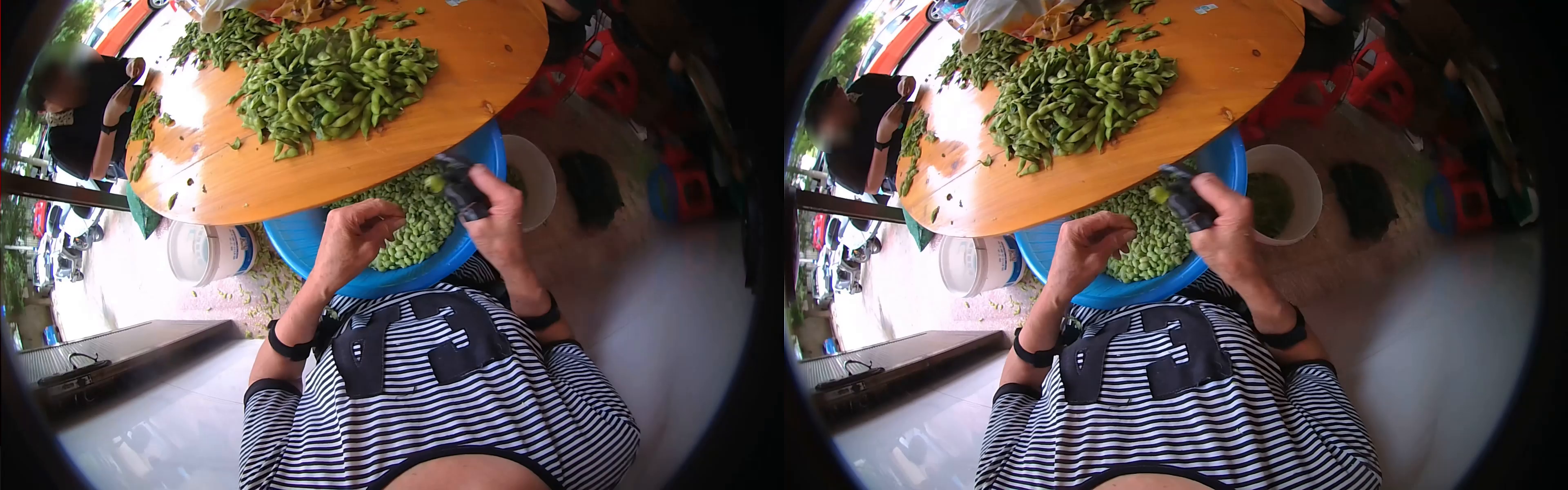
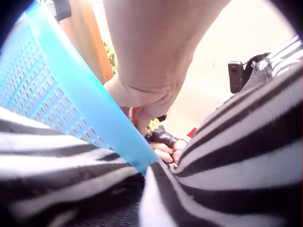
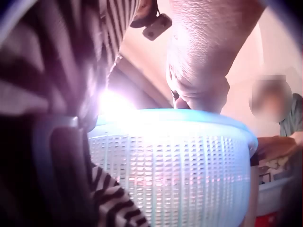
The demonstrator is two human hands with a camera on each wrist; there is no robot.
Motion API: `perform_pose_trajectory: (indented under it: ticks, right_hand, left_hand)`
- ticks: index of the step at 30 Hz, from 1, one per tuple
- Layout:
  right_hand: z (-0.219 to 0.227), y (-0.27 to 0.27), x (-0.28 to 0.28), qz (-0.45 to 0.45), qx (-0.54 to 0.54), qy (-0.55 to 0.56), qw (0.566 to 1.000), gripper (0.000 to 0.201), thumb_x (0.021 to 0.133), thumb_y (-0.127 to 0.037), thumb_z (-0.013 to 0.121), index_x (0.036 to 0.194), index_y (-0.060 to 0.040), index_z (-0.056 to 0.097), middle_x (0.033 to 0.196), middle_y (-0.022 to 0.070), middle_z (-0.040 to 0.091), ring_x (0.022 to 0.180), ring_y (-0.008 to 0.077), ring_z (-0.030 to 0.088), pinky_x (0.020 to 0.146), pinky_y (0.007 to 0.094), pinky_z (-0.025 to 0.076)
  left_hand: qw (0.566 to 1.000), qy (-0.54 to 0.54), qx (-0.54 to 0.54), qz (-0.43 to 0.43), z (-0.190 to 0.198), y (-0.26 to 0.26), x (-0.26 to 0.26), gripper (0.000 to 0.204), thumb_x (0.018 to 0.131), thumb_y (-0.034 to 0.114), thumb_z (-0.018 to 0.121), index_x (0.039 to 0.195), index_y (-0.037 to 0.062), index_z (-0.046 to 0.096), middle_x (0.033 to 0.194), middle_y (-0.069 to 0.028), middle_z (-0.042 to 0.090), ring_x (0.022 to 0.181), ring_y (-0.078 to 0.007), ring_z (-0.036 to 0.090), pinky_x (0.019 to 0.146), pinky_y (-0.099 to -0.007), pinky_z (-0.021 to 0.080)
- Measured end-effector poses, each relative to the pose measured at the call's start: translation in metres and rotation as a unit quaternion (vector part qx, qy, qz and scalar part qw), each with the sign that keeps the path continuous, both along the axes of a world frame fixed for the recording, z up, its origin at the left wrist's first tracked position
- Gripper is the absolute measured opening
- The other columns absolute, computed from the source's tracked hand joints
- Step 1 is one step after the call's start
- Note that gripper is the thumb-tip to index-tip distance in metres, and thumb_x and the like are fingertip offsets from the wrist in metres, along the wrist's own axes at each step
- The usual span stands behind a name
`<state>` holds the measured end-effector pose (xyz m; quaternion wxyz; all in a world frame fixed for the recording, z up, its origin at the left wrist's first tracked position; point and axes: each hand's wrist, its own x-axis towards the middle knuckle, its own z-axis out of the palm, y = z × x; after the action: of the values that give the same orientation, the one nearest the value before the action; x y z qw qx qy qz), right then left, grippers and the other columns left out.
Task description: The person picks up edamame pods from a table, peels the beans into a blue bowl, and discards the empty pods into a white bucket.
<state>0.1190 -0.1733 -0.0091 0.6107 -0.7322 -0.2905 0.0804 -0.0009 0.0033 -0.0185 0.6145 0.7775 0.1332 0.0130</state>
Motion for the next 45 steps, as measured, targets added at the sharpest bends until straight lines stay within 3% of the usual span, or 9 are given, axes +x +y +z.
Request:
perform_pose_trajectory:
  ticks: [3,9,17,21,23,26,33,41,45]
  right_hand:
    - [0.017,-0.028,0.02,-0.171,-0.031,-0.021,0.985,0.014,0.081,0.002,0.058,0.094,-0.0003,0.063,0.074,-0.0001,0.055,0.067,0.0066,0.05,0.058,0.0235,0.04]
    - [-0.011,-0.111,0.087,-0.31,-0.337,-0.245,0.855,0.034,0.077,-0.002,0.06,0.11,0.0053,0.059,0.098,0.0226,0.061,0.092,0.0395,0.06,0.08,0.0408,0.047]
    - [0.004,-0.072,0.063,-0.183,-0.213,-0.216,0.935,0.039,0.069,0.009,0.051,0.108,0.0061,0.056,0.098,0.0194,0.056,0.089,0.0365,0.059,0.077,0.0349,0.047]
    - [0.024,-0.023,0.023,0.033,-0.048,-0.057,0.997,0.021,0.077,0.009,0.048,0.095,0.004,0.057,0.078,0.0105,0.057,0.068,0.0144,0.052,0.063,0.0255,0.043]
    - [0.02,-0.004,0.003,0.119,0.025,0.025,0.992,0.029,0.078,0.008,0.047,0.104,0.0041,0.06,0.08,0.0064,0.057,0.07,0.0096,0.05,0.063,0.0228,0.042]
    - [0.033,0.008,-0.01,0.198,0.006,0.144,0.97,0.041,0.075,0.009,0.048,0.114,0.0033,0.058,0.075,0.0003,0.052,0.069,0.0052,0.047,0.061,0.0203,0.041]
    - [0.025,0.004,-0.008,0.24,-0.001,0.255,0.937,0.039,0.073,0.008,0.052,0.111,0.0032,0.06,0.072,-0.0022,0.05,0.065,0.0025,0.045,0.057,0.0206,0.039]
    - [0.021,0.008,-0.013,0.207,0.023,0.21,0.955,0.038,0.073,0.008,0.049,0.11,0.0051,0.06,0.074,-0.0023,0.051,0.064,0.0028,0.045,0.055,0.0203,0.038]
    - [0.0,0.004,-0.001,0.31,0.187,0.413,0.836,0.037,0.078,0.005,0.044,0.111,0.0059,0.06,0.078,0.0011,0.055,0.057,0.0026,0.042,0.046,0.0184,0.034]
  left_hand:
    - [0.994,-0.06,0.02,0.086,0.015,0.02,-0.011,0.011,0.087,0.0,0.061,0.096,-0.0011,0.067,0.087,-0.0038,0.067,0.068,-0.0075,0.06,0.06,-0.0214,0.049]
    - [0.909,-0.095,0.335,0.229,0.029,0.094,-0.004,0.013,0.083,0.003,0.063,0.094,0.0018,0.069,0.082,-0.0069,0.063,0.07,-0.0163,0.061,0.064,-0.0278,0.048]
    - [0.872,-0.105,0.432,0.205,0.019,0.101,0.002,0.013,0.078,0.006,0.067,0.091,0.005,0.071,0.09,-0.0111,0.06,0.074,-0.0289,0.061,0.069,-0.0353,0.048]
    - [0.887,-0.145,0.367,0.238,0.033,0.049,-0.005,0.011,0.082,0.005,0.068,0.093,0.0033,0.068,0.086,-0.0047,0.061,0.072,-0.0175,0.059,0.064,-0.0273,0.047]
    - [0.978,-0.11,-0.06,0.168,0.033,0.022,-0.006,0.01,0.087,0.009,0.067,0.093,0.0014,0.066,0.076,0.0015,0.059,0.064,-0.0071,0.052,0.056,-0.0205,0.041]
    - [0.961,-0.078,-0.237,0.12,0.023,-0.005,0.0,0.01,0.091,0.011,0.063,0.09,0.0014,0.063,0.066,0.0048,0.051,0.053,-0.0017,0.04,0.047,-0.0175,0.029]
    - [0.957,-0.115,-0.215,0.156,0.015,-0.021,0.006,0.01,0.09,0.008,0.064,0.086,-0.0001,0.06,0.07,0.0021,0.053,0.057,-0.0051,0.043,0.051,-0.019,0.034]
    - [0.928,-0.267,0.215,0.146,0.009,-0.018,0.012,0.007,0.09,0.005,0.062,0.087,0.0006,0.058,0.072,0.0002,0.054,0.057,-0.0054,0.044,0.051,-0.0187,0.034]
    - [0.956,-0.094,-0.239,0.14,0.01,-0.019,0.006,0.009,0.09,0.008,0.062,0.085,0.0031,0.057,0.069,-0.0018,0.055,0.052,-0.01,0.044,0.049,-0.0215,0.033]
